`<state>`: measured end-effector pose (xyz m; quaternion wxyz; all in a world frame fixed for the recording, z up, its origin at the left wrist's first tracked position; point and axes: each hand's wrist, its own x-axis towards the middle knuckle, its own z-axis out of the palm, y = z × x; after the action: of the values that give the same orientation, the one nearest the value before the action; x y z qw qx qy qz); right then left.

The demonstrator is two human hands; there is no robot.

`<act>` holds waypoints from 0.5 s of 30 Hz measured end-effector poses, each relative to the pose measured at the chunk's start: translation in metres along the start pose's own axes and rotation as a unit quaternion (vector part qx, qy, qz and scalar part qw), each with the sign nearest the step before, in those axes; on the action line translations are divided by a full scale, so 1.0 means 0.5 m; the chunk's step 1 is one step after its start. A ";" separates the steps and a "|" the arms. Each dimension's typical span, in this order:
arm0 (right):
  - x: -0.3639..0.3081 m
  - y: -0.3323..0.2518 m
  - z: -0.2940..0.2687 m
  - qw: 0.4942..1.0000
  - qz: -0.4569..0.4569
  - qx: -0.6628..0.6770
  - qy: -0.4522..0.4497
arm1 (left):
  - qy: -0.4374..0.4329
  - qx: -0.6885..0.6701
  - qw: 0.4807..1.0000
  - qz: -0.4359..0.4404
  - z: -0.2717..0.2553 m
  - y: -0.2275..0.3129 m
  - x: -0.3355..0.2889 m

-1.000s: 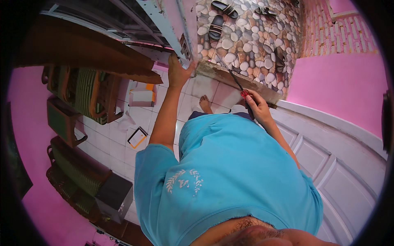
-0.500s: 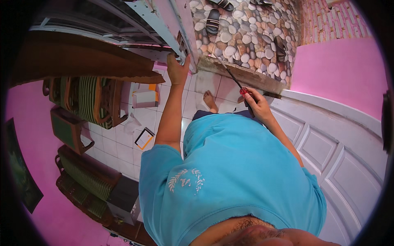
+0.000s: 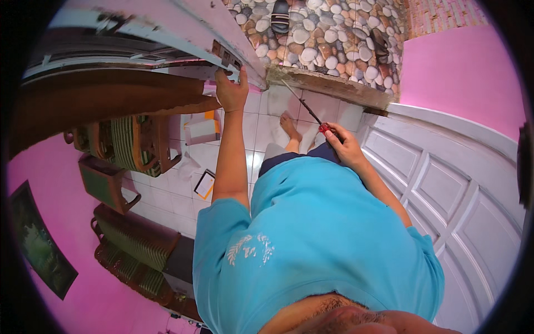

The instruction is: The person removes a metal lock plate from the door frame using a screwdriver, handles the hardware components by hand, and then fits the plate back onto the door frame, driving screws with the screwdriver.

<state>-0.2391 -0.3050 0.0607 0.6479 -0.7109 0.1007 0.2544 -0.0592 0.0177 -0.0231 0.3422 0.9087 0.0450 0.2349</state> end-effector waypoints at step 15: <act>0.007 0.280 0.014 0.991 0.045 0.127 -0.015 | -0.079 0.064 0.995 -0.002 -0.054 0.030 0.003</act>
<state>-0.3036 -0.3173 -0.0631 0.7225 -0.6136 0.1539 0.2789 -0.0714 0.0230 0.0047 0.2859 0.9445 0.0345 0.1581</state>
